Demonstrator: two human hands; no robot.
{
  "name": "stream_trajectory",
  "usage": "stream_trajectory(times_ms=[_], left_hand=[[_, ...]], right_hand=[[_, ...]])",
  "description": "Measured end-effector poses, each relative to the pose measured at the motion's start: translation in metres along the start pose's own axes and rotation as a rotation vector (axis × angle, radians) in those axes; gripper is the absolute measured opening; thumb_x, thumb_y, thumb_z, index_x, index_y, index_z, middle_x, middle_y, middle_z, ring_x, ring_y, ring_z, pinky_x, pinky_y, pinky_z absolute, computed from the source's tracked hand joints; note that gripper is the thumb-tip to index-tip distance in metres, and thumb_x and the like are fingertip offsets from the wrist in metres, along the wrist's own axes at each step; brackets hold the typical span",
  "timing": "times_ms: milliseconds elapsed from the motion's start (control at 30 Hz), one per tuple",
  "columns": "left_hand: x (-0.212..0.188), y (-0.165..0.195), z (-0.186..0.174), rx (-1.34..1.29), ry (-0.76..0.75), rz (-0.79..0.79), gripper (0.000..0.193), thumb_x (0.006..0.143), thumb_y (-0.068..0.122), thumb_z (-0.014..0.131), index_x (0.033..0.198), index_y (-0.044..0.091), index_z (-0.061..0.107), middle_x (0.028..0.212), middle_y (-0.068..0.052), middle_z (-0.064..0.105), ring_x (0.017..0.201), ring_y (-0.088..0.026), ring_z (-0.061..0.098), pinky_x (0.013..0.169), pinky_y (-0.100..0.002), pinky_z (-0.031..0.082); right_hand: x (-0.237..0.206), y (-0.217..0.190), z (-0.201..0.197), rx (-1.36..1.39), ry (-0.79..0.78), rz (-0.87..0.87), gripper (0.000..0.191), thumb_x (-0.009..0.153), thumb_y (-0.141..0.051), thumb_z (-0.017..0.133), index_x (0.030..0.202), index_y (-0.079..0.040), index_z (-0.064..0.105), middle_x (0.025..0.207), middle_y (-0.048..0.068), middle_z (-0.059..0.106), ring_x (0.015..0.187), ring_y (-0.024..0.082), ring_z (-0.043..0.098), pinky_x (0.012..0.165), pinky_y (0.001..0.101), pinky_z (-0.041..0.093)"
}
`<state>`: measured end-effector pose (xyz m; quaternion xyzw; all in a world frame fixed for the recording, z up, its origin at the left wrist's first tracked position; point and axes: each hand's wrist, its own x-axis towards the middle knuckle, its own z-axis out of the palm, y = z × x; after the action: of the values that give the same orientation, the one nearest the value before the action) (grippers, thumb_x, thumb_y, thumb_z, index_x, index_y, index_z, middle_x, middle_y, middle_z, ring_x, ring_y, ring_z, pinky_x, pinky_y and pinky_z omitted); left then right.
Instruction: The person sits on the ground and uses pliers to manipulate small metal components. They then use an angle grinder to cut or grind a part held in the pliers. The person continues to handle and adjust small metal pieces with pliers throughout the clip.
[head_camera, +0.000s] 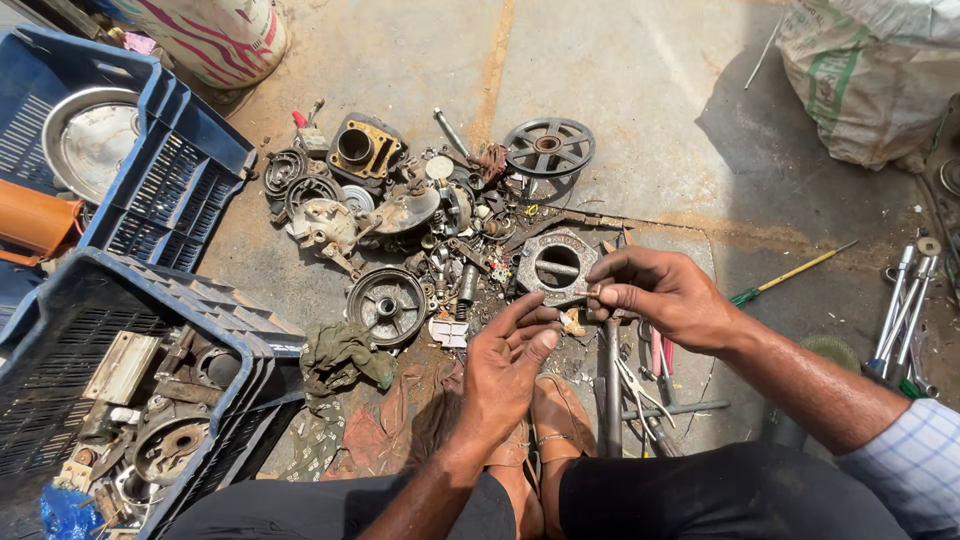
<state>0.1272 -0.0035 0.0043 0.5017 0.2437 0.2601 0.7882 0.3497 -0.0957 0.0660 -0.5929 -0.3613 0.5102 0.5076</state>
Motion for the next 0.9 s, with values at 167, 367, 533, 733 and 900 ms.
stream_trajectory(times_ms=[167, 367, 533, 733, 900], left_hand=[[-0.015, 0.048, 0.020, 0.032, -0.050, 0.220, 0.041, 0.097, 0.011, 0.074, 0.135, -0.001, 0.064, 0.115, -0.009, 0.070, 0.110, -0.015, 0.068, 0.096, -0.029, 0.058], [-0.025, 0.053, 0.014, 0.262, 0.032, 0.328, 0.030, 0.099, 0.017, 0.077, 0.123, 0.001, 0.076, 0.101, -0.008, 0.076, 0.095, -0.015, 0.073, 0.085, -0.029, 0.060], [-0.004, 0.043, -0.042, 0.588, -0.126, 0.075, 0.057, 0.087, 0.036, 0.076, 0.138, 0.011, 0.063, 0.117, -0.011, 0.076, 0.103, -0.019, 0.075, 0.087, -0.036, 0.063], [-0.015, 0.028, -0.161, 1.474, -0.276, 0.022, 0.051, 0.091, 0.042, 0.074, 0.135, 0.015, 0.071, 0.122, -0.016, 0.075, 0.102, -0.033, 0.075, 0.091, -0.044, 0.058], [-0.006, 0.002, -0.188, 1.753, -0.559, -0.486, 0.066, 0.085, 0.055, 0.076, 0.145, 0.031, 0.067, 0.118, -0.015, 0.080, 0.104, -0.031, 0.079, 0.098, -0.043, 0.061]], right_hand=[[-0.012, -0.041, 0.009, -0.009, -0.291, -0.048, 0.023, 0.100, -0.010, 0.068, 0.115, 0.007, 0.072, 0.096, 0.011, 0.075, 0.090, 0.017, 0.071, 0.082, 0.0333, 0.060], [-0.012, -0.048, 0.027, -0.038, -0.214, 0.052, 0.026, 0.093, -0.014, 0.070, 0.113, 0.003, 0.071, 0.098, 0.010, 0.076, 0.090, 0.015, 0.072, 0.079, 0.0318, 0.061], [-0.056, -0.023, -0.003, -0.292, 0.031, -0.052, 0.025, 0.096, -0.022, 0.071, 0.110, -0.001, 0.074, 0.095, 0.004, 0.077, 0.089, 0.010, 0.071, 0.078, 0.0288, 0.058], [-0.235, 0.077, -0.020, -0.877, 0.151, 0.061, 0.017, 0.093, -0.019, 0.072, 0.105, -0.007, 0.073, 0.098, 0.008, 0.076, 0.091, 0.026, 0.073, 0.081, 0.0408, 0.057], [-0.347, 0.133, 0.010, -1.125, 0.200, 0.720, 0.016, 0.090, -0.023, 0.069, 0.103, -0.017, 0.075, 0.105, 0.003, 0.073, 0.105, 0.028, 0.068, 0.088, 0.0466, 0.053]])
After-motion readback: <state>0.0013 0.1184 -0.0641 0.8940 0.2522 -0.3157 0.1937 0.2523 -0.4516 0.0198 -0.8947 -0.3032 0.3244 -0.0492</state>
